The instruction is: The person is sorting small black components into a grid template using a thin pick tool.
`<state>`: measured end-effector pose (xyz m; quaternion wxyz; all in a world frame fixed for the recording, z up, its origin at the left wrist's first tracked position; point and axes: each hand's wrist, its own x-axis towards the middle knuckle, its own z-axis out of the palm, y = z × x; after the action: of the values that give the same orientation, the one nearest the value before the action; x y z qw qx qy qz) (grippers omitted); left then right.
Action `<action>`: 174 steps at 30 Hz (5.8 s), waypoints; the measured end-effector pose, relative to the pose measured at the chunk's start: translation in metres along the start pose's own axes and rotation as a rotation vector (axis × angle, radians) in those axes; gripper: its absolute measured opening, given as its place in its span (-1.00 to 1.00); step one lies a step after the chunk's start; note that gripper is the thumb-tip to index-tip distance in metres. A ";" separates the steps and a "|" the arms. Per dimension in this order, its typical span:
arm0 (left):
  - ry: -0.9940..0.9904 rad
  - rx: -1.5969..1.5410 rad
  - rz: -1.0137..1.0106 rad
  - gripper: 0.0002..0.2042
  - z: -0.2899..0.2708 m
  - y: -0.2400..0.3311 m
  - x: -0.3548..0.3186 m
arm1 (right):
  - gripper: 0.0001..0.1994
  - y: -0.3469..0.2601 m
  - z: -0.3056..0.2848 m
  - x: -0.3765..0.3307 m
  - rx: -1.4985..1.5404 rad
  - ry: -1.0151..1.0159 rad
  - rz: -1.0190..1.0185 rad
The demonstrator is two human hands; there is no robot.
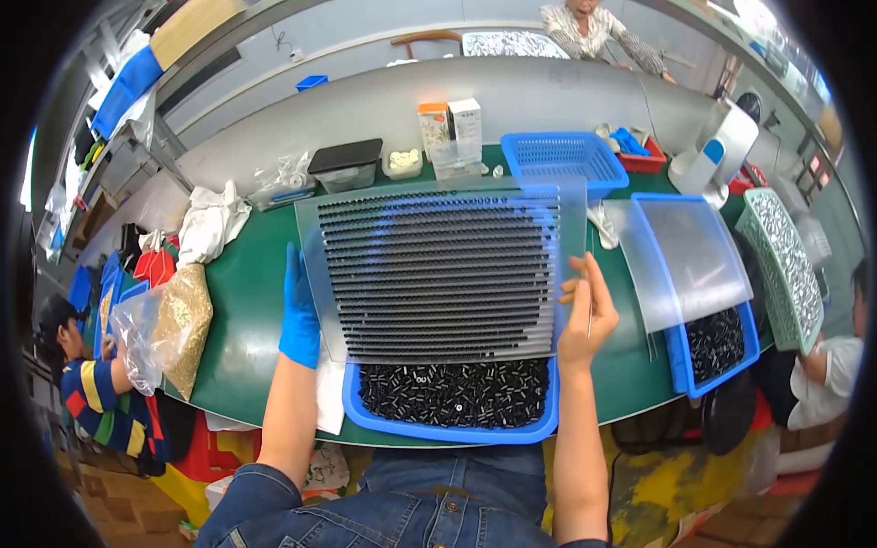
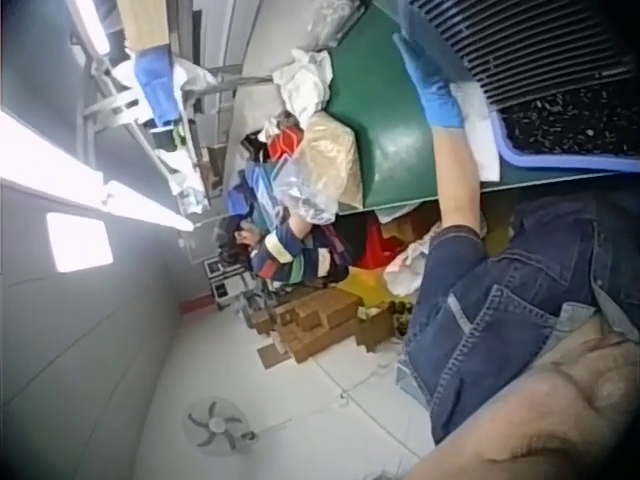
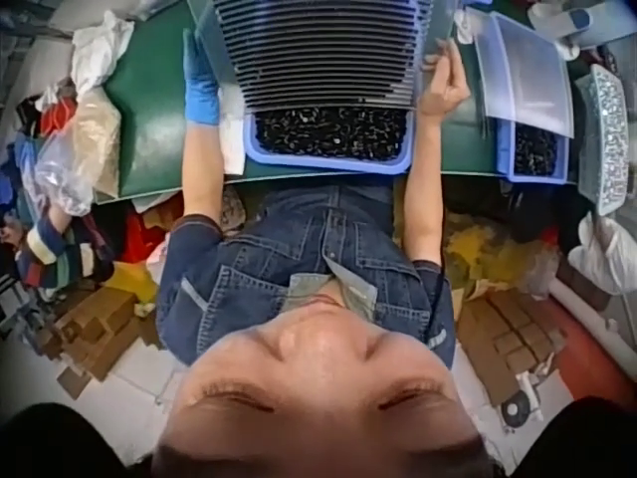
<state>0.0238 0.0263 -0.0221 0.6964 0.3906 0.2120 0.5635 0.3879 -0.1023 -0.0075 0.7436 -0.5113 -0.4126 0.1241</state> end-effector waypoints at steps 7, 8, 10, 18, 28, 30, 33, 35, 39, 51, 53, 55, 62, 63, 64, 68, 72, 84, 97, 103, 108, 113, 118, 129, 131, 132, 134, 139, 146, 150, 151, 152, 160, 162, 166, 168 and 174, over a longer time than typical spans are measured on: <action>-0.156 0.281 0.114 -0.08 0.042 0.013 -0.011 | -0.66 -0.002 -0.010 -0.005 0.019 0.004 -0.059; -0.145 0.225 0.112 -0.12 0.050 0.014 -0.011 | -0.65 0.001 -0.011 -0.004 0.013 0.010 -0.072; -0.223 0.070 0.078 -0.27 0.047 0.013 -0.002 | -0.65 0.007 -0.011 0.001 0.010 0.011 -0.086; -0.316 0.198 0.005 -0.39 0.063 0.024 0.048 | -0.67 0.017 -0.017 0.023 0.017 0.149 0.173; -0.540 0.395 0.104 -0.39 0.044 0.034 0.094 | -0.69 0.010 -0.010 0.012 0.019 0.167 0.136; -0.517 0.201 0.042 -0.51 0.043 0.028 0.091 | -0.70 0.014 -0.011 0.011 0.005 0.150 0.121; -0.531 -0.036 -0.002 -0.24 0.075 0.023 0.085 | -0.73 0.010 -0.017 0.015 0.007 0.167 0.142; -0.477 -0.136 0.124 -0.11 0.065 0.016 0.087 | -0.74 0.010 -0.013 0.013 0.033 0.163 0.128; -0.461 -0.058 0.180 -0.30 0.024 0.012 0.096 | -0.73 0.009 -0.013 0.014 0.009 0.177 0.141; -0.246 0.153 0.175 -0.56 0.020 0.043 0.078 | -0.72 0.013 -0.017 0.015 0.036 0.137 0.140; -0.269 0.222 0.174 -0.56 0.035 0.036 0.074 | -0.72 0.012 -0.019 0.014 0.025 0.142 0.134; -0.206 0.090 0.040 -0.56 0.048 0.036 0.069 | -0.71 0.010 -0.015 0.014 0.041 0.147 0.136; -0.331 0.203 0.246 -0.35 0.079 0.022 0.064 | -0.68 0.009 -0.017 0.011 0.055 0.177 0.142; -0.330 0.049 0.169 -0.37 0.082 0.020 0.061 | -0.68 0.010 -0.017 0.013 0.053 0.188 0.132; -0.343 0.111 0.207 -0.37 0.085 0.022 0.061 | -0.67 0.011 -0.017 0.015 0.065 0.205 0.147; -0.369 0.187 0.242 -0.43 0.091 0.032 0.053 | -0.63 0.011 -0.016 0.023 0.089 0.214 0.146; -0.336 0.250 0.198 -0.41 0.088 0.036 0.049 | -0.57 0.013 -0.015 0.027 0.081 0.190 0.126; -0.346 0.357 0.364 -0.60 0.083 0.043 0.043 | -0.85 -0.110 0.074 -0.001 -0.124 -0.429 -0.652; -0.321 0.421 0.400 -0.53 0.073 0.036 0.042 | -0.73 -0.088 0.057 0.020 -0.340 -0.082 -0.467; -0.330 0.387 0.392 -0.55 0.080 0.033 0.046 | -0.66 -0.002 -0.017 0.039 -0.608 0.000 -0.179; -0.396 0.430 0.452 -0.55 0.087 0.040 0.050 | -0.62 0.006 -0.008 0.021 -0.411 0.090 -0.060; -0.384 0.399 0.388 -0.52 0.087 0.041 0.057 | -0.60 0.012 -0.005 0.023 -0.241 0.086 -0.001; -0.367 0.295 0.287 -0.47 0.091 0.040 0.069 | -0.56 0.019 -0.001 0.030 -0.066 0.141 0.004; -0.286 0.322 0.331 -0.43 0.090 0.032 0.076 | -0.55 0.024 -0.004 0.032 -0.066 0.143 0.005; -0.267 0.347 0.343 -0.47 0.088 0.036 0.074 | -0.55 0.028 -0.003 0.031 -0.059 0.135 0.020; -0.260 0.369 0.349 -0.49 0.086 0.038 0.072 | -0.55 0.031 -0.001 0.030 -0.058 0.144 0.030; -0.221 0.396 0.346 -0.56 0.082 0.040 0.066 | -0.57 0.036 0.002 0.027 -0.131 0.172 0.030; -0.246 0.388 0.342 -0.61 0.098 0.046 0.058 | -0.55 0.052 -0.030 0.038 -0.094 0.170 0.031; -0.292 0.248 0.378 -0.66 0.093 0.038 0.063 | -0.55 0.052 -0.035 0.039 -0.061 0.162 0.112; -0.294 0.132 0.332 -0.67 0.090 0.038 0.061 | -0.56 0.067 -0.039 0.045 -0.102 0.151 0.064; -0.292 0.159 0.337 -0.67 0.093 0.037 0.061 | -0.56 0.072 -0.047 0.046 -0.098 0.140 0.076; -0.297 0.183 0.346 -0.67 0.093 0.036 0.063 | -0.56 0.065 -0.046 0.047 -0.067 0.146 0.084; -0.305 0.168 0.342 -0.68 0.096 0.036 0.062 | -0.56 0.068 -0.046 0.051 0.099 0.213 0.121; -0.314 0.208 0.340 -0.68 0.095 0.038 0.061 | -0.56 0.064 -0.041 0.048 0.068 0.215 0.109; -0.342 0.195 0.370 -0.65 0.090 0.033 0.070 | -0.56 0.076 -0.052 0.053 0.049 0.188 0.087; -0.353 0.207 0.349 -0.61 0.093 0.032 0.066 | -0.56 0.071 -0.051 0.052 0.043 0.200 0.085; -0.335 0.227 0.369 -0.59 0.093 0.033 0.066 | -0.56 0.073 -0.050 0.054 0.018 0.171 0.034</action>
<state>0.0900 0.0628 0.0699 0.5590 0.5861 0.0808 0.5809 0.4763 -0.0701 -0.0509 0.7784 -0.5203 -0.3378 0.0963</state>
